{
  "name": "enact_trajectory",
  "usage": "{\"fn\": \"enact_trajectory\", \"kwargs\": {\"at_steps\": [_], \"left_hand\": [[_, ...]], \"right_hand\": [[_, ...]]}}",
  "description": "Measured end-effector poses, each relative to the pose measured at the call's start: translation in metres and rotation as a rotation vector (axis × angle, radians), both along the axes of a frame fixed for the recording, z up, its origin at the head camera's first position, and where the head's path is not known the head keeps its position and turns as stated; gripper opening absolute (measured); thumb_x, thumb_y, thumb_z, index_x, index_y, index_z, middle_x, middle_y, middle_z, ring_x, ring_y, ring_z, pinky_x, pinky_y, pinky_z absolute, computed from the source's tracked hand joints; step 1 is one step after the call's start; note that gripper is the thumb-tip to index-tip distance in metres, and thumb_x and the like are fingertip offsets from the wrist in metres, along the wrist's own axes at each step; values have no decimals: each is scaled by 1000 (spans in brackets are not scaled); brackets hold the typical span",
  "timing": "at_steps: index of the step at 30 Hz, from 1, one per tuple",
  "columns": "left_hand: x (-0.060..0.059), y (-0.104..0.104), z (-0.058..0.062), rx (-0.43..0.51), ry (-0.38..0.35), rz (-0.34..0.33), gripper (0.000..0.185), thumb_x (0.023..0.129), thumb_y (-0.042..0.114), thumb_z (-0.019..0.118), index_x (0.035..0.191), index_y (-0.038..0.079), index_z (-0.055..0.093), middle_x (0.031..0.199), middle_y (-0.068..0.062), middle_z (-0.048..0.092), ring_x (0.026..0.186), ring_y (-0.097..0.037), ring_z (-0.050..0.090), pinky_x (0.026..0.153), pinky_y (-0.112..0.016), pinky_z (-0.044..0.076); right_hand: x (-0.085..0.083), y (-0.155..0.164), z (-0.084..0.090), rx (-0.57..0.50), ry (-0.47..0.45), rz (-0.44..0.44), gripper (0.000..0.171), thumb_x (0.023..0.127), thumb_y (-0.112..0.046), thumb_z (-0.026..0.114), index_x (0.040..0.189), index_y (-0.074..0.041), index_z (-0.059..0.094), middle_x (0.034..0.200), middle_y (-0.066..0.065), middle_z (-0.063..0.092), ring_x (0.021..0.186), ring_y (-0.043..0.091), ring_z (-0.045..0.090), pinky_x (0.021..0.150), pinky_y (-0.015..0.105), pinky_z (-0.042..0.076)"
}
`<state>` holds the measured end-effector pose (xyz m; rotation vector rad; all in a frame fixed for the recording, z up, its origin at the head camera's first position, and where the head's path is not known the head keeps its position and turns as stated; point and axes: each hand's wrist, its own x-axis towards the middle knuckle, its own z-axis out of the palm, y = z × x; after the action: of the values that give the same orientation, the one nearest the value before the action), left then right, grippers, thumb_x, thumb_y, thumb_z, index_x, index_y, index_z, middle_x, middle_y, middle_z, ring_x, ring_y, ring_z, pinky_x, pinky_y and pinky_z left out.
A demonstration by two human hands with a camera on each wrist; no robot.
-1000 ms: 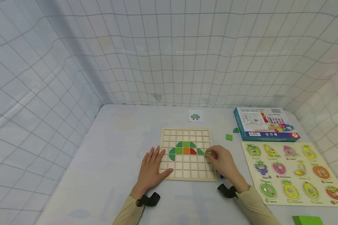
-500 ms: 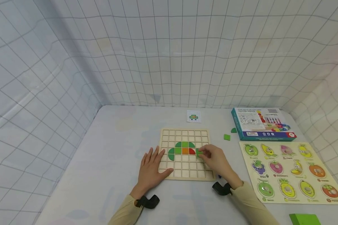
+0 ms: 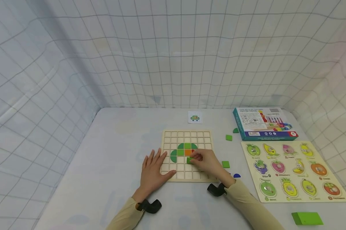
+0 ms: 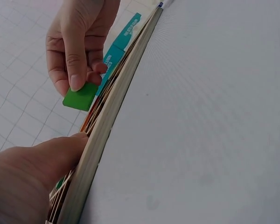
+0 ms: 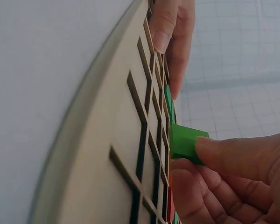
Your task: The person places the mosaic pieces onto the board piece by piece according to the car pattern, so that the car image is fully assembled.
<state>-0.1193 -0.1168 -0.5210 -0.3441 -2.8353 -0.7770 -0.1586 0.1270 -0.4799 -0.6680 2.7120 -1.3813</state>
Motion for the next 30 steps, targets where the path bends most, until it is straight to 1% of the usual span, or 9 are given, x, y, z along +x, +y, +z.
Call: {"fn": "enact_trajectory", "kwargs": {"at_steps": [4,8,12,14,17,21,24,27,30], "left_hand": [[-1,-1,1,0,6,-6,84,78,62,65,145,16,43,150,-9,32,141,-31,16,111,-51,6],[-1,-3,2,1,12,-6,83,78,62,65,144,16,44,149,-10,33,141,-32,17,110,-51,7],[-1,-4,1,1,0,-8,84,78,62,65,145,16,43,150,-10,32,141,-32,16,110,-51,6],[-1,-4,2,5,-8,-11,84,78,62,65,145,17,43,150,-9,32,141,-31,15,111,-51,5],[-1,-4,2,10,3,-15,83,78,61,66,144,16,44,149,-10,33,141,-32,17,110,-52,7],[-1,-3,3,13,9,-17,83,78,61,65,144,15,44,149,-11,34,140,-33,18,110,-53,7],[-1,-3,3,12,-4,-22,83,79,62,65,145,16,43,150,-10,32,141,-32,16,110,-52,6],[-1,-3,2,16,-12,-36,83,79,61,64,145,16,42,150,-10,30,141,-30,15,110,-52,5],[-1,-3,2,19,-9,-48,82,80,60,65,145,16,42,151,-10,30,141,-30,15,110,-52,6]], "right_hand": [[-3,-12,1,-4,0,22,5,82,-5,74,86,-5,71,76,-3,64,68,8,58,61,23,50],[-7,-22,3,5,-10,7,4,82,-7,74,86,-6,71,75,-5,63,67,7,58,61,23,50],[-12,-29,2,18,-25,-1,4,83,-9,74,86,-6,72,74,-6,63,66,6,57,60,23,49],[-13,-31,1,23,-35,1,5,83,-9,74,86,-6,72,74,-6,62,65,6,56,60,23,48],[-14,-32,0,31,-43,-2,4,84,-9,73,87,-7,72,73,-7,62,64,7,56,59,23,48],[-14,-33,0,36,-37,-12,5,84,-11,74,85,-8,71,72,-7,61,63,7,55,58,24,47],[-14,-34,-1,48,-31,-25,5,84,-13,74,84,-10,70,71,-8,61,62,7,54,56,24,46],[-14,-34,-1,64,-30,-38,4,84,-14,74,83,-12,70,70,-10,60,61,6,54,56,24,46],[-14,-35,-2,73,-23,-40,5,84,-14,74,82,-13,70,69,-11,60,60,6,53,56,24,45]]}}
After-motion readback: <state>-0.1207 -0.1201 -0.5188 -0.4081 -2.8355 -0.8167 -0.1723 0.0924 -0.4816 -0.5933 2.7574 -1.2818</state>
